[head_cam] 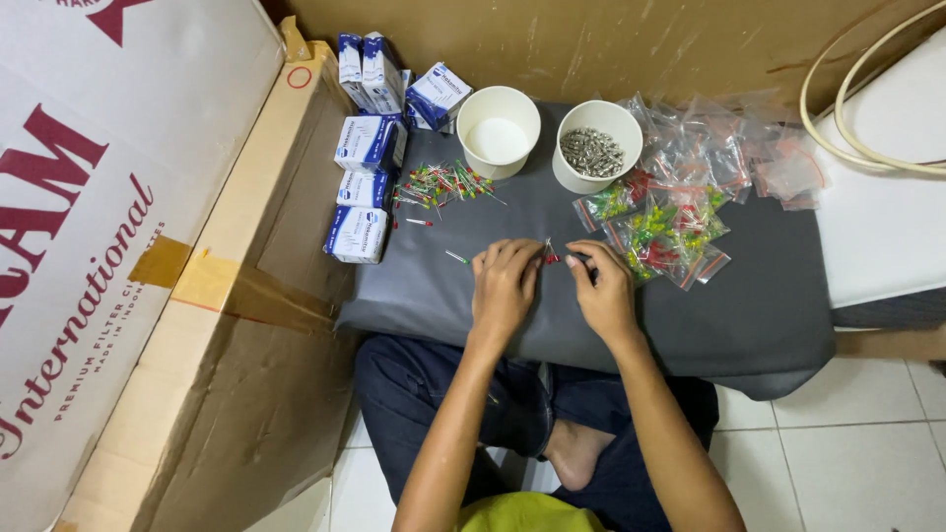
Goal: Sorting and bagging small LEDs and metal components into plastic bags.
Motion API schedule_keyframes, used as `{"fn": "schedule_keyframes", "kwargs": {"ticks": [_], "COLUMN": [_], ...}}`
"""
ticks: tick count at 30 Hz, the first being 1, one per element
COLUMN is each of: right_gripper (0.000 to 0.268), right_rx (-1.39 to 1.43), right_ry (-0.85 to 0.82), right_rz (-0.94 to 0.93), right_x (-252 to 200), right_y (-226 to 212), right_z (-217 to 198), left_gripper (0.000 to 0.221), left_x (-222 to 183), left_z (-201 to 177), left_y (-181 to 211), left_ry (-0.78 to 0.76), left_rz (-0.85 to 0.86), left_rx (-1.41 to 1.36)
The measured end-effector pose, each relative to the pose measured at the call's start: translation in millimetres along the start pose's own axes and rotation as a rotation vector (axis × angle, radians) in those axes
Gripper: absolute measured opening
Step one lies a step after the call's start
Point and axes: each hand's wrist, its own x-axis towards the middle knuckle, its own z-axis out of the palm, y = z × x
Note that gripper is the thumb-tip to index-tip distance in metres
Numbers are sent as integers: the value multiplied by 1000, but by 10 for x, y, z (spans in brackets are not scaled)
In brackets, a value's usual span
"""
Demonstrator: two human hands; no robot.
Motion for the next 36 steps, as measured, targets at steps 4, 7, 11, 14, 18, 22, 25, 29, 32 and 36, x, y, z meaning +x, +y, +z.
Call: {"fn": "schedule_keyframes", "kwargs": {"ticks": [4,7,11,14,18,22,25,29,32,36], "right_gripper": [14,14,16,17,19,20,20,21,23,22], "right_rx": [12,9,18,18,31,44,6,-95,-177,-258], "right_ry": [-3,-33,-73,-101,-192,-285,-355,-467,-532,-561], "right_rz": [-36,-33,-16,-41,-83,-92,-113,-111,-98,-126], "right_x": [42,44,123,247,432,632,760,981,1067,1142], "right_y": [23,2,-86,-246,-468,-643,-667,-695,-723,-688], "right_z": [22,15,69,154,392,691,932,1143,1229,1332], "left_gripper": [20,19,20,19,22,22,26,28,27,21], "left_x": [0,-10,19,75,99,142,191,258,254,256], "left_z": [-1,-37,-170,-364,-591,-713,-643,-574,-618,-555], "left_y": [-36,-81,-193,-348,-702,-858,-978,-1035,-950,-991], "left_ry": [17,121,214,266,234,231,216,225,201,171], "left_rz": [21,54,68,46,-100,-161,-202,-247,-267,-264], "left_rx": [-67,-181,-213,-124,40,126,142,146,180,269]}}
